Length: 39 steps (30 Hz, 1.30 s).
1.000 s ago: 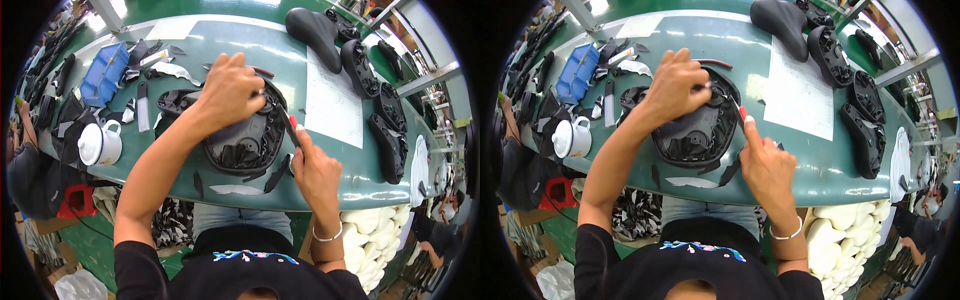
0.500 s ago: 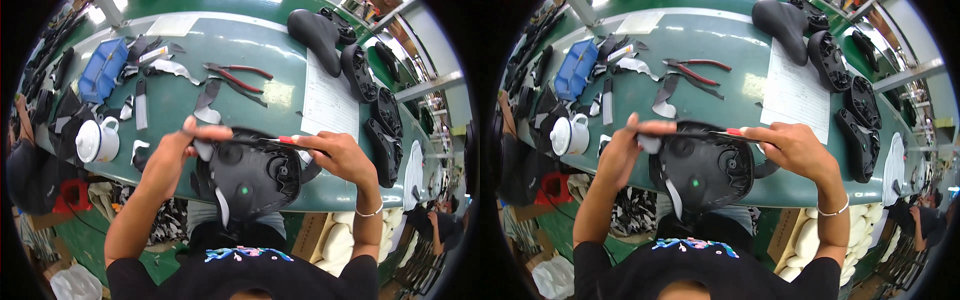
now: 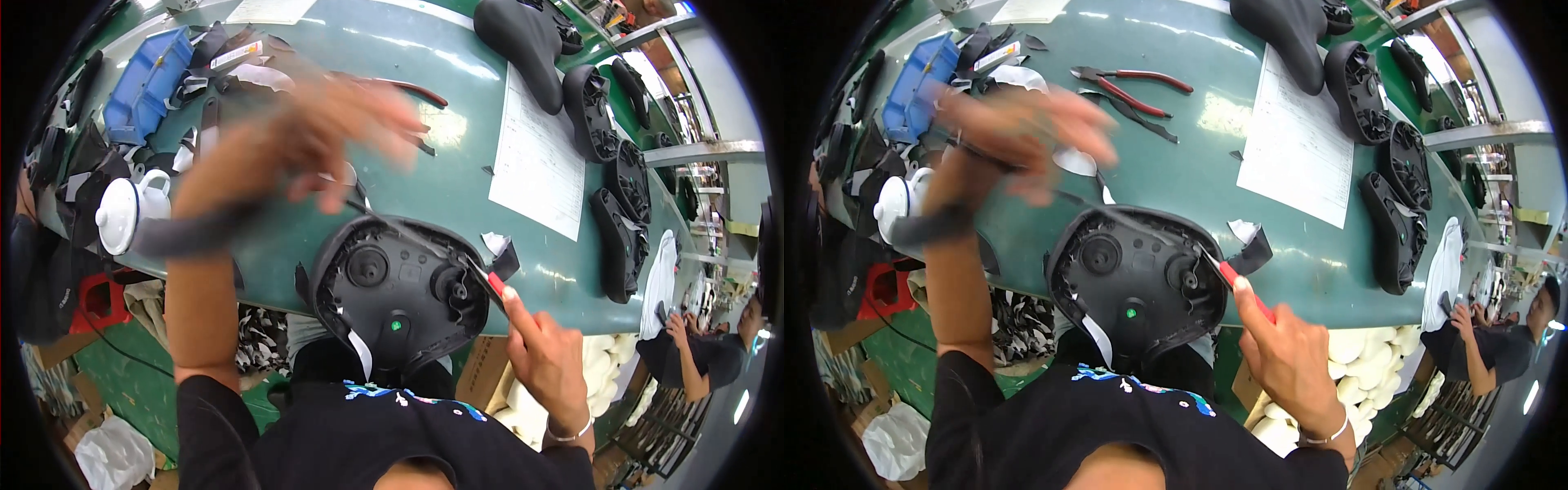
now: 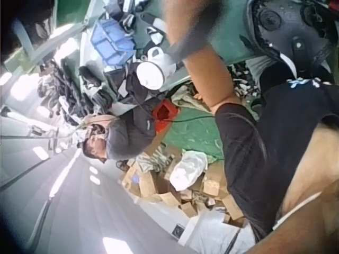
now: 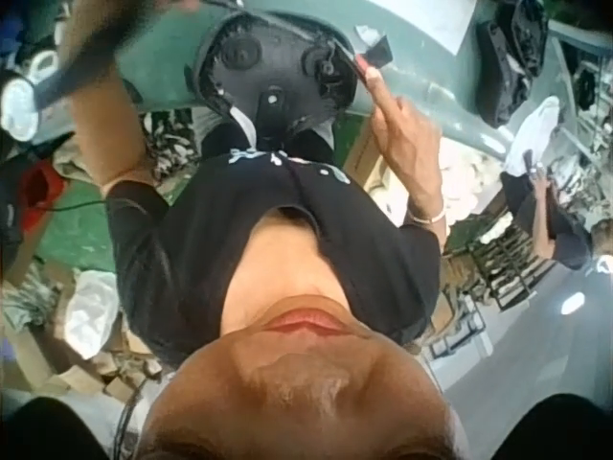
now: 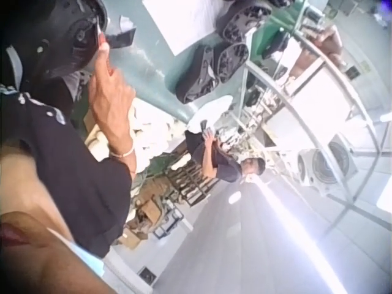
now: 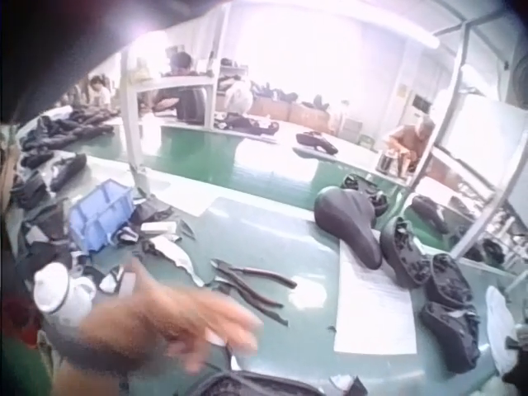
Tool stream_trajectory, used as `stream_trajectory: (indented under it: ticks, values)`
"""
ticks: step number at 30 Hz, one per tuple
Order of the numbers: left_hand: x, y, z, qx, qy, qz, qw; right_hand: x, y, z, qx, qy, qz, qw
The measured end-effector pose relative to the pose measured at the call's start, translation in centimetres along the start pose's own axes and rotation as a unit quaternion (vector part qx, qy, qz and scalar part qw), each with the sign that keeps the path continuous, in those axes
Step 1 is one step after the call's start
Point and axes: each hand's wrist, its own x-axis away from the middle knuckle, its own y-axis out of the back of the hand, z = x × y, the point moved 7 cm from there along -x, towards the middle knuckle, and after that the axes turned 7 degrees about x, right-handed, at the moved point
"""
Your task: Trimming excess fabric and assembly of bicycle seats on a production line.
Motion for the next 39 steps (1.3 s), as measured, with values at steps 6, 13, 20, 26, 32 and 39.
stream_trajectory:
  ticks: [6, 13, 20, 26, 32, 39]
  values:
    - [-3.2, -6.5, -3.7, 0.181, -0.155, 0.069, 0.969, -6.1, 1.9, -0.9, -0.103, 0.087, -0.005, 0.991]
    - [-2.1, -5.4, 1.9, 0.667, 0.190, -0.151, 0.705, -2.4, -0.3, 1.6, 0.019, 0.098, 0.006, 0.995]
    - [1.7, 2.8, 1.8, 0.473, 0.179, -0.629, 0.590, 2.3, -2.2, 2.8, -0.092, -0.014, -0.077, 0.993]
    - [12.4, 11.4, -2.0, 0.120, -0.004, -0.885, 0.450, 5.0, -4.3, 3.7, -0.294, -0.119, -0.115, 0.942]
    - [2.6, -5.0, -0.3, -0.084, 0.124, -0.081, 0.985, 0.8, -8.8, 0.9, -0.566, -0.213, -0.131, 0.786]
    - [1.4, -5.0, 8.0, 0.413, 0.331, -0.104, 0.842, -7.5, -0.7, -9.0, -0.440, -0.171, -0.316, 0.823]
